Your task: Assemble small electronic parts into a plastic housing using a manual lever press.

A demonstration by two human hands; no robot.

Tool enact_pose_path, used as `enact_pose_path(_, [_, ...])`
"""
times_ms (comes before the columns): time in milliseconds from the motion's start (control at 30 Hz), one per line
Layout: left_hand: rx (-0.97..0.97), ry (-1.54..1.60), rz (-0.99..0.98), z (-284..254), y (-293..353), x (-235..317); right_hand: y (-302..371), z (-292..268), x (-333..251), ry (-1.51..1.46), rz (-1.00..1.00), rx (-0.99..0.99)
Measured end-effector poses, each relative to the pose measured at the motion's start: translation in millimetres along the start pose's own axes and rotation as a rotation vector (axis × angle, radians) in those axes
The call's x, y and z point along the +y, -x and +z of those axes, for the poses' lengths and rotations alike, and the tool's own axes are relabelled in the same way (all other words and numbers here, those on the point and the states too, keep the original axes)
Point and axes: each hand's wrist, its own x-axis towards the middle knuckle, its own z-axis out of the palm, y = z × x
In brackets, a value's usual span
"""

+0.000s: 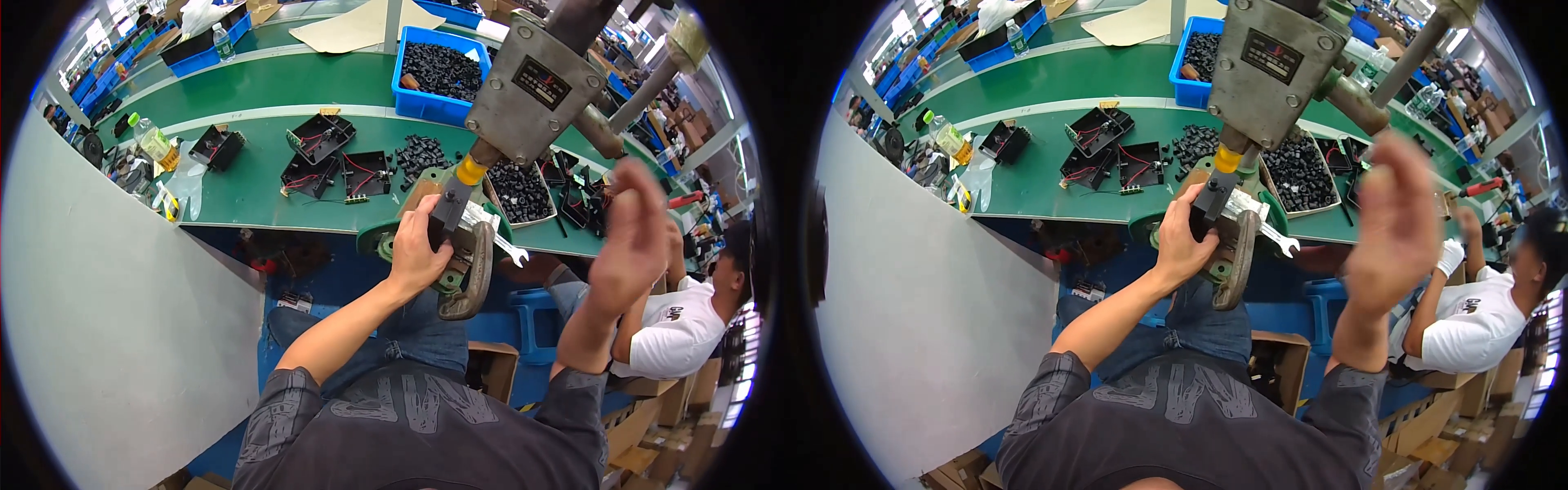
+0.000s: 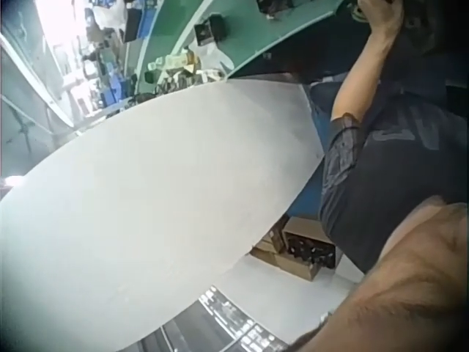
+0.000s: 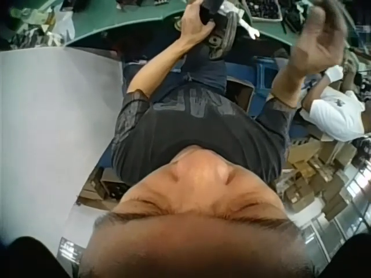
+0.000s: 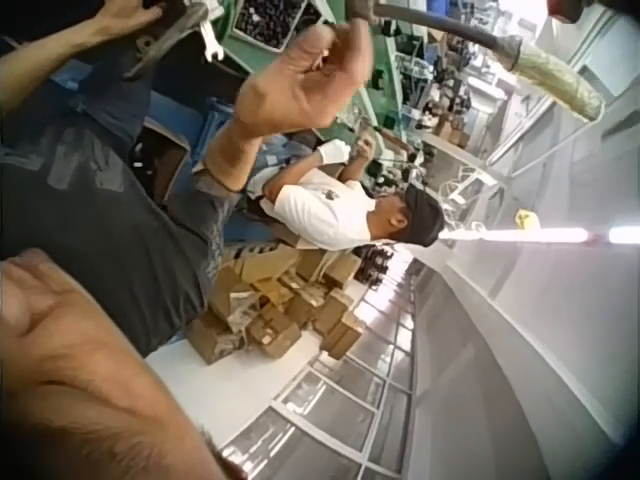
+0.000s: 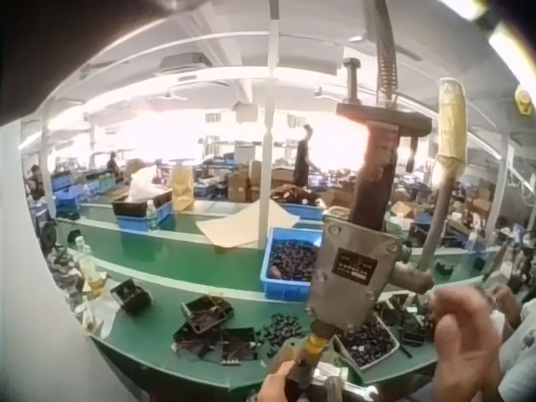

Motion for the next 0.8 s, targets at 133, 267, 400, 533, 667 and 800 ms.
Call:
enact_pose_path(133, [0.021,0.064,0.021,8.6,-0.9,0.2,-105.3,-26.1,1.7,-0.07,-0.255,0.258])
enact_pose_path(267, [-0.02,0.045,-0.066,7.7,1.0,7.0,-152.7,-32.5,0.0,-0.192,-0.202,0.235])
enact_pose_path(400, [-0.065,-0.003,-0.155,9.2,2.0,10.8,-178.4,-33.6,-9.8,-0.3,-0.083,0.159])
enact_pose_path(533, [-0.047,-0.065,-0.156,15.2,2.6,8.7,-196.0,-30.5,-22.0,-0.406,0.038,0.075])
enact_pose_path(667, [-0.026,-0.132,-0.152,17.2,2.6,9.7,-207.4,-20.6,-32.3,-0.513,0.165,-0.021])
enact_pose_path(800, [0.018,-0.129,-0.118,18.1,2.2,7.4,-130.9,5.4,-78.3,-0.289,-0.042,0.177])
